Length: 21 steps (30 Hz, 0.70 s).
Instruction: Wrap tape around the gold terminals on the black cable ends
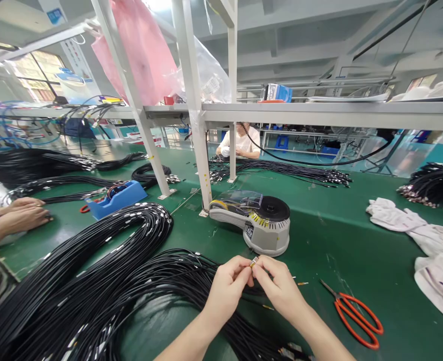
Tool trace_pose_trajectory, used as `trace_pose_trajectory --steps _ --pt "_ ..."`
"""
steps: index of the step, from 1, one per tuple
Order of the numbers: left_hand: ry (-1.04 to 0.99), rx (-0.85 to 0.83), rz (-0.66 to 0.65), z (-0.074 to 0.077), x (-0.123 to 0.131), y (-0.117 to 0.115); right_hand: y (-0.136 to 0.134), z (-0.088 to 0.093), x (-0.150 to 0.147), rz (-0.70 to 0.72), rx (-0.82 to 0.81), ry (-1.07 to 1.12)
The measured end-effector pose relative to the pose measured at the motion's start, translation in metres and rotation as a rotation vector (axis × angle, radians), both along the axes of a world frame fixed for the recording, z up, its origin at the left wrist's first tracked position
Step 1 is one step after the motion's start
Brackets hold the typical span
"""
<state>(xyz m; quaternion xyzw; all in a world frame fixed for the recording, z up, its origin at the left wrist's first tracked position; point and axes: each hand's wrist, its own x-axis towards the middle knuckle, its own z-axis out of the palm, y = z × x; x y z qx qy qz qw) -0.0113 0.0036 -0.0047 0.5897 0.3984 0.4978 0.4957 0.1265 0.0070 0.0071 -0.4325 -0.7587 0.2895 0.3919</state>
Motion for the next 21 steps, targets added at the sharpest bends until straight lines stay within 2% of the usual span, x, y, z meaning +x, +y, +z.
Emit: trace_pose_trajectory --steps 6,14,18,21 --pt "0.07 0.047 0.019 0.0021 -0.0005 -0.0025 0.0003 -0.0018 0.0 -0.007 0.008 -0.005" --pt "-0.105 -0.145 -0.024 -0.0001 -0.0037 -0.002 -0.0038 0.0057 -0.0042 -0.01 0.02 -0.039" --pt "-0.22 -0.211 0.016 -0.0016 -0.0026 -0.0012 -0.0008 0.0047 -0.0021 -0.01 -0.087 -0.025" --pt "-0.307 -0.25 0.012 0.0041 -0.0041 -0.0013 0.0054 -0.0021 0.0042 -0.075 -0.216 0.05"
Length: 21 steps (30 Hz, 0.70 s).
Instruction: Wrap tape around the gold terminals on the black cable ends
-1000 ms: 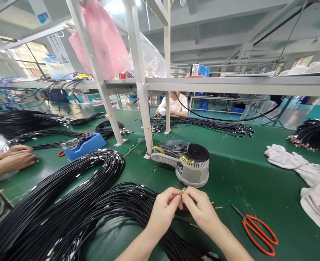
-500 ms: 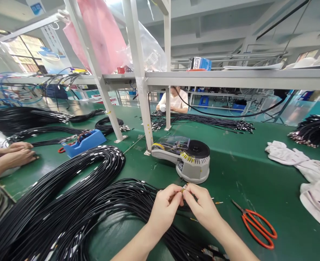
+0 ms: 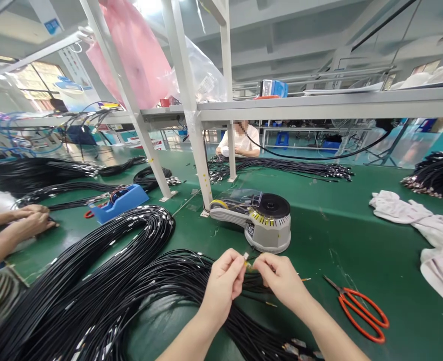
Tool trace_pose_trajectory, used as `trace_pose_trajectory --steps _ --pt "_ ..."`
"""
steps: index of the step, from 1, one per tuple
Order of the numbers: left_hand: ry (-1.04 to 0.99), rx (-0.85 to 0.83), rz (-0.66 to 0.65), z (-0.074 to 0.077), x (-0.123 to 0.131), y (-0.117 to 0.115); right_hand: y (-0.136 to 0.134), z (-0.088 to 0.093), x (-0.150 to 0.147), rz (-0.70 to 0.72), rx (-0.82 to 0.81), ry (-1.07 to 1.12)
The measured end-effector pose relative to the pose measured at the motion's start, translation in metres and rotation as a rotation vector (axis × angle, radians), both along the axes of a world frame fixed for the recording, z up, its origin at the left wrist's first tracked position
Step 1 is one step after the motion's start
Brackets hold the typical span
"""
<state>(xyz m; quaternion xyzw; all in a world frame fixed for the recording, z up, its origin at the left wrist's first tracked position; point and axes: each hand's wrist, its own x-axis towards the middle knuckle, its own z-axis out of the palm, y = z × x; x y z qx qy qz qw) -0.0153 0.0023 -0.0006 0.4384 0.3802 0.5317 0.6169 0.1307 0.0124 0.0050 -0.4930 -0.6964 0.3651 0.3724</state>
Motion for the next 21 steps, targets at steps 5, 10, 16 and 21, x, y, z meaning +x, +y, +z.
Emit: trace_pose_trajectory --steps 5,10,16,21 --pt "-0.119 -0.009 -0.042 0.007 -0.002 -0.002 0.002 0.0 0.005 -0.067 -0.061 0.273" --pt "-0.105 -0.008 -0.029 0.003 0.004 -0.001 -0.007 0.01 -0.002 -0.03 0.03 0.264" --pt "-0.068 -0.013 -0.01 -0.003 0.006 0.001 -0.009 0.009 -0.005 -0.065 0.089 0.152" --pt "-0.153 -0.031 -0.038 -0.005 0.008 -0.001 -0.002 -0.002 -0.005 -0.028 0.039 0.212"
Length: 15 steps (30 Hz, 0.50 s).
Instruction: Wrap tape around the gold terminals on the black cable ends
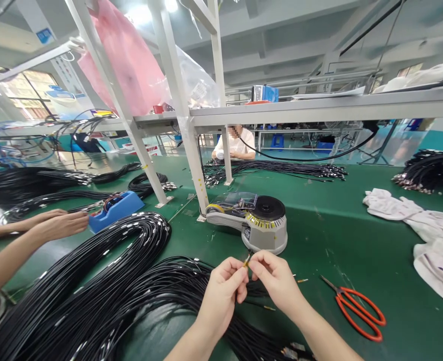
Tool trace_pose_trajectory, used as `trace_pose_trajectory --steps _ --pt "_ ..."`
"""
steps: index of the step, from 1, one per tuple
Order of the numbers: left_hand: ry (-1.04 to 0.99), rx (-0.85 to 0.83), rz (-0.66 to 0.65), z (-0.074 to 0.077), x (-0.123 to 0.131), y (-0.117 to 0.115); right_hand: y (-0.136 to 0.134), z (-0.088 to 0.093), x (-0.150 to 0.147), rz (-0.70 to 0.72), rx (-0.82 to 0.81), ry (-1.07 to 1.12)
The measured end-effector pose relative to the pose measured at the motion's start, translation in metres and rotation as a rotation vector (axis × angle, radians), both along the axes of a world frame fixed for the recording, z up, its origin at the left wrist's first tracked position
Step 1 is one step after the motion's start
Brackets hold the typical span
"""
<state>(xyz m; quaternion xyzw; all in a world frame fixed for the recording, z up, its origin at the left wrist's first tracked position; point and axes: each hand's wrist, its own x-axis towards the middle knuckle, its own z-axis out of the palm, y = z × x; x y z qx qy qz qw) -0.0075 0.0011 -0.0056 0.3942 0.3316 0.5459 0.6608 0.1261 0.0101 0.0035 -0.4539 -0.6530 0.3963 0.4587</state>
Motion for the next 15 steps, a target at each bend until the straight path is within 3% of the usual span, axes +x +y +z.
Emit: trace_pose_trajectory --steps 9,15 --pt "-0.12 -0.042 0.03 -0.0026 0.0059 -0.0024 0.002 -0.0111 -0.008 0.009 -0.032 0.155" --pt "-0.182 -0.067 -0.098 0.0017 0.0026 -0.0029 0.0007 -0.0095 -0.0065 0.034 -0.067 0.232"
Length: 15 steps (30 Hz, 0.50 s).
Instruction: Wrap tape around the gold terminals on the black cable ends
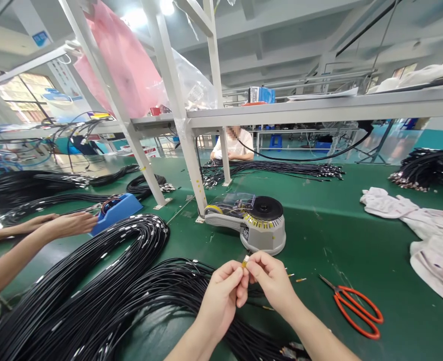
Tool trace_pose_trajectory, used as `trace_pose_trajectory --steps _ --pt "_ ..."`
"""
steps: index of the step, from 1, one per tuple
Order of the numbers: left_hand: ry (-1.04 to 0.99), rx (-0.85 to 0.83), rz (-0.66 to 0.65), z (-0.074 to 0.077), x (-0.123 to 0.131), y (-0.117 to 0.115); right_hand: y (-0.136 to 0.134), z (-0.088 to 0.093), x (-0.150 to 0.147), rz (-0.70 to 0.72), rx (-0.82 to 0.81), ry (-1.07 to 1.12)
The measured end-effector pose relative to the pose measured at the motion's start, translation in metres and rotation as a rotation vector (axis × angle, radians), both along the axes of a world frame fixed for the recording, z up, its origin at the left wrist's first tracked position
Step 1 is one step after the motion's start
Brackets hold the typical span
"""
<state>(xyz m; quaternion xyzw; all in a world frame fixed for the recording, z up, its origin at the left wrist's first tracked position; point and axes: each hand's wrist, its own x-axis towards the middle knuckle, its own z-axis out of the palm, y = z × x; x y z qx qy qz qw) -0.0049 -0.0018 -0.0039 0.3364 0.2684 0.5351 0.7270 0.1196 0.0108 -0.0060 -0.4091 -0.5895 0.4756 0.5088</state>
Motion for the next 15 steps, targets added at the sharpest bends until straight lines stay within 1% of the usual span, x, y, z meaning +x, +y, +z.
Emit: trace_pose_trajectory --steps 5,7,12,15 --pt "0.029 -0.009 -0.155 0.001 -0.005 0.001 0.001 -0.002 0.004 0.089 -0.053 0.135" --pt "0.061 -0.022 -0.194 0.0 -0.005 0.001 0.002 -0.003 0.005 0.102 -0.035 0.139" --pt "0.135 -0.019 -0.253 0.0 -0.006 0.003 0.0 0.004 0.006 0.092 0.101 -0.031" --pt "0.257 0.07 -0.263 0.004 -0.011 0.006 -0.001 0.009 0.009 0.054 0.15 -0.151"
